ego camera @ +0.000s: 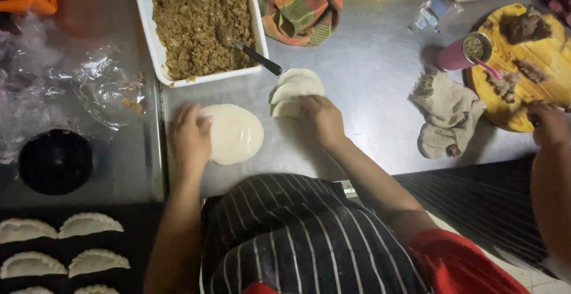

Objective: The person separates round dough sheets from plastic wrap, scoops seasoned ground meat onto each sheet using a spoon, and folds the sheets to form filled pockets. A second person slices cooked meat on a cutting board nearby.

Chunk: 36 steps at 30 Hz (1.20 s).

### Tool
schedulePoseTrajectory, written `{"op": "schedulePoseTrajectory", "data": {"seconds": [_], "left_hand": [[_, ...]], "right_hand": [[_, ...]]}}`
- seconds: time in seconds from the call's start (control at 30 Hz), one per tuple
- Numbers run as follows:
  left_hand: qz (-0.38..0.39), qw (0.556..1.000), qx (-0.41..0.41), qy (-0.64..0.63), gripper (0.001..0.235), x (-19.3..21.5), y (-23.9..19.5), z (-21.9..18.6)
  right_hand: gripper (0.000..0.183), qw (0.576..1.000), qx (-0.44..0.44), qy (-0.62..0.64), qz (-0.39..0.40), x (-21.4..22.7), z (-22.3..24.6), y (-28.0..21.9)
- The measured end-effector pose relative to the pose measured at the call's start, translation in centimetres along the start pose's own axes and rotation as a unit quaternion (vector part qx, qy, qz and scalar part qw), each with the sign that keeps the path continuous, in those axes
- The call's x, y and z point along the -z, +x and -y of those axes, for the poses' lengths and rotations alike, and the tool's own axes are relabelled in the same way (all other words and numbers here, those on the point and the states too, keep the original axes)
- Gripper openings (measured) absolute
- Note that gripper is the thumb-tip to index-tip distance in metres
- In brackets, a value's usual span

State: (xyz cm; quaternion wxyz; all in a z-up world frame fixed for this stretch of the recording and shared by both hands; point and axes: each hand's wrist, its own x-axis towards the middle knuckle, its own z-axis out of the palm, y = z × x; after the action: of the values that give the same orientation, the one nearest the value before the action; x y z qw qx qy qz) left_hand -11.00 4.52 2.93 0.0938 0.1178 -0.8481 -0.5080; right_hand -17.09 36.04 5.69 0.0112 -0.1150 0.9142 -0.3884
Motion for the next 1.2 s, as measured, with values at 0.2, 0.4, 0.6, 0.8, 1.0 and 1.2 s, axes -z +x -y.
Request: {"op": "schedulePoseTrajectory", "data": {"seconds": [0.2, 0.4, 0.6, 0.8, 1.0, 1.2], "left_hand": [[-0.026, 0.935, -0.048, 0.352, 0.029, -0.7, 1.2, 4.6], [0.003, 0.941, 0.037, 0.337, 0.012, 0.3, 2.9, 3.1], [-0.049, 0.989, 0.093, 0.106, 0.020, 2.4, 0.6, 0.8], [-0.088, 0.995, 0.037, -0.036, 0.021, 5.6, -1.0, -1.3], [0.132, 0.882, 0.284, -0.352, 0.065, 5.9, -1.5, -1.7], [0.123, 0.830, 0.220, -0.497, 0.061, 6.3, -0.6, -2.2]], "right_hand": [[0.034, 0.959, 0.249, -0.124, -0.056, -6.5, 2.1, 1.6], [0.049, 0.973, 0.152, -0.112, 0.133, -12.6, 8.6, 4.8], [0.022, 0.984, 0.098, -0.115, 0.096, -15.1, 9.3, 6.0], [0.014, 0.912, 0.408, -0.002, -0.041, -14.4, 10.0, 4.1], [0.032, 0.881, 0.463, 0.095, 0.024, -8.5, 16.9, 1.2], [0.013, 0.873, 0.485, -0.019, -0.048, -7.2, 15.1, 7.0]]}}
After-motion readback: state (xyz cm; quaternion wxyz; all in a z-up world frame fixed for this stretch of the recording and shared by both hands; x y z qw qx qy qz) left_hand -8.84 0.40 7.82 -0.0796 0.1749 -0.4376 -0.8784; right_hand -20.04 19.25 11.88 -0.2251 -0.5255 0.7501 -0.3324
